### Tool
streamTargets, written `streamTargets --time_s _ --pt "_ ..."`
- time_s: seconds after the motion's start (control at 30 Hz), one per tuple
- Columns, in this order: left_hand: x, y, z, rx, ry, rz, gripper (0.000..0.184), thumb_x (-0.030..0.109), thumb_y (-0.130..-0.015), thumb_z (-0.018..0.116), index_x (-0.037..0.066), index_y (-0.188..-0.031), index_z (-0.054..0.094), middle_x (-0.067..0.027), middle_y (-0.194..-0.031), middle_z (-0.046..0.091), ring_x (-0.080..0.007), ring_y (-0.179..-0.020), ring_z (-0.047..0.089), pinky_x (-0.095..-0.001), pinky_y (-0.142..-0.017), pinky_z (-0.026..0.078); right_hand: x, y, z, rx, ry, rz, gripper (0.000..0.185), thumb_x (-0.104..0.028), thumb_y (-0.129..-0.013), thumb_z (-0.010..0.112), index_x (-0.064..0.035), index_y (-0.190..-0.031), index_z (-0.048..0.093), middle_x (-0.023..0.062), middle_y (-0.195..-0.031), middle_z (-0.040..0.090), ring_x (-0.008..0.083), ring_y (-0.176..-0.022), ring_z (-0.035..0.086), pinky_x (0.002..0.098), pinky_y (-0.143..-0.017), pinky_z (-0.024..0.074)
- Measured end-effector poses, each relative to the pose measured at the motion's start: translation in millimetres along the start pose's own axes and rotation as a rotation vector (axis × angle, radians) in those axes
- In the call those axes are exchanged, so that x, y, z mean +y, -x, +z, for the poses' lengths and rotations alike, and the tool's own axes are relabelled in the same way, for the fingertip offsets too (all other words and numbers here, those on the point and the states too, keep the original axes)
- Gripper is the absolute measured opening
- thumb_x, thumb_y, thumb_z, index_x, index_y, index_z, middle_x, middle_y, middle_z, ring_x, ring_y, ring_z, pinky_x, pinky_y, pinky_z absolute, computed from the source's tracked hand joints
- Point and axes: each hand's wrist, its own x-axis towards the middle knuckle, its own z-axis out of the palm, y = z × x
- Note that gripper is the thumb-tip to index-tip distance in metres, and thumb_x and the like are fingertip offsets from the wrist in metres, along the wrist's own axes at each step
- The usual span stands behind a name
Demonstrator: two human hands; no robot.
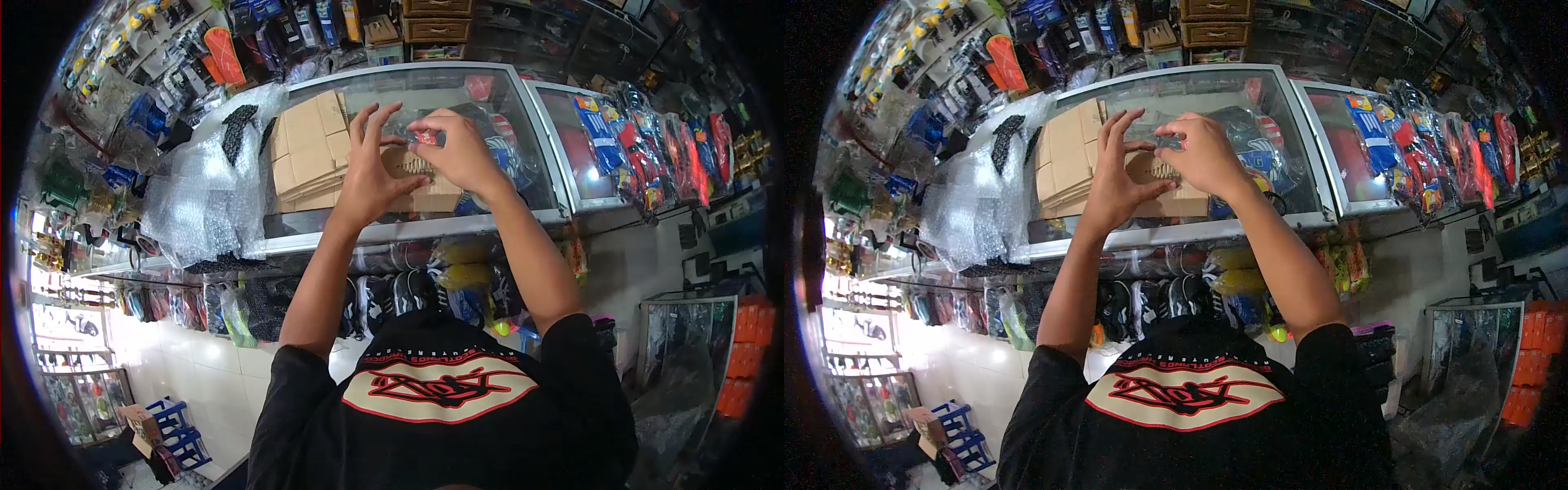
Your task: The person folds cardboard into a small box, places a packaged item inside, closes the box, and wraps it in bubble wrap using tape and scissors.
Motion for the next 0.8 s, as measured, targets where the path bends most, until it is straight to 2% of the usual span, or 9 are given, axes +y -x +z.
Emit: streamTargets --time_s 0.17,0.3,0.33,0.4,0.47,0.53,0.6,0.67,0.8 --pt "-1 -1 0 -0.009 0.082 0.016 0.116 0.007 -0.065 0.102 0.021 -0.163 0.041 -0.0183 -0.168 0.025 -0.0334 -0.12 0.07 -0.0453 -0.11 0.058 5 -5 8 -0.022 0.133 -0.136 0.02 -0.014 -0.09 0.08 -0.0031 -0.108 0.08 0.0139 -0.105 0.073 0.0317 -0.095 0.071 0.0435 -0.083 0.0558" --pt "-7 1 1 0.001 0.105 0.019 0.117 0.009 -0.064 0.103 0.02 -0.163 0.041 -0.0191 -0.167 0.027 -0.0366 -0.127 0.066 -0.0479 -0.112 0.056 4 -6 5 -0.05 0.053 -0.012 0.017 -0.017 -0.092 0.08 -0.0024 -0.102 0.08 0.0142 -0.098 0.073 0.0346 -0.091 0.072 0.043 -0.084 0.0559" --pt "-6 0 0 0.01 0.01 0.023 0.117 0.013 -0.064 0.104 0.019 -0.162 0.042 -0.0201 -0.166 0.029 -0.0387 -0.131 0.062 -0.0499 -0.115 0.053 5 -7 2 -0.067 -0.047 0.039 0.017 -0.018 -0.092 0.08 -0.0026 -0.1 0.081 0.0147 -0.097 0.073 0.0358 -0.09 0.072 0.0431 -0.084 0.0559" --pt "-7 2 -1 0.021 -0.084 0.027 0.117 0.018 -0.063 0.104 0.018 -0.162 0.042 -0.0211 -0.165 0.031 -0.0408 -0.136 0.058 -0.0519 -0.117 0.049 7 -5 -5 -0.053 -0.002 0.034 0.016 -0.017 -0.094 0.078 -0.0031 -0.1 0.081 0.0156 -0.098 0.074 0.0371 -0.091 0.073 0.0439 -0.086 0.0563" --pt "-11 3 0 0.082 -0.335 0.059 0.107 0.032 -0.065 0.104 0.014 -0.156 0.051 -0.0207 -0.159 0.043 -0.0446 -0.138 0.053 -0.0539 -0.121 0.042 12 -5 -14 -0.038 0.043 0.027 0.015 -0.016 -0.095 0.075 -0.0036 -0.101 0.082 0.0166 -0.1 0.075 0.0383 -0.091 0.073 0.0446 -0.087 0.0567" --pt "-16 2 -2 0.007 -0.334 -0.018 0.101 0.038 -0.066 0.102 0.013 -0.152 0.056 -0.0199 -0.155 0.049 -0.0442 -0.137 0.054 -0.0536 -0.121 0.04 18 -6 -23 -0.09 0.267 -0.045 0.018 -0.006 -0.092 0.072 0.0033 -0.106 0.079 0.0164 -0.102 0.076 0.0362 -0.097 0.073 0.0432 -0.088 0.0567" --pt "-19 0 -5 -0.067 -0.338 -0.092 0.095 0.044 -0.068 0.1 0.011 -0.148 0.061 -0.0191 -0.15 0.055 -0.0437 -0.136 0.055 -0.0533 -0.121 0.039 22 -7 -26 -0.122 0.267 -0.043 0.019 -0.006 -0.093 0.07 0.0032 -0.107 0.079 0.0166 -0.103 0.076 0.0364 -0.099 0.073 0.0435 -0.089 0.0563" --pt "-21 -1 -5 -0.102 -0.268 -0.067 0.091 0.045 -0.07 0.1 0.008 -0.144 0.064 -0.0191 -0.14 0.064 -0.0398 -0.138 0.055 -0.0491 -0.116 0.044 27 -8 -28 -0.152 0.269 -0.038 0.021 -0.006 -0.094 0.068 0.0031 -0.109 0.079 0.0168 -0.104 0.076 0.0366 -0.101 0.073 0.0438 -0.091 0.0559" --pt "-21 -2 -5 -0.146 -0.227 -0.119 0.089 0.043 -0.073 0.099 0.005 -0.146 0.063 -0.0192 -0.142 0.065 -0.0358 -0.135 0.059 -0.0458 -0.114 0.047 31 -11 -30 -0.289 0.192 -0.07 0.025 -0.01 -0.097 0.065 0.0033 -0.114 0.078 0.019 -0.111 0.074 0.0371 -0.105 0.071 0.0438 -0.093 0.0546"
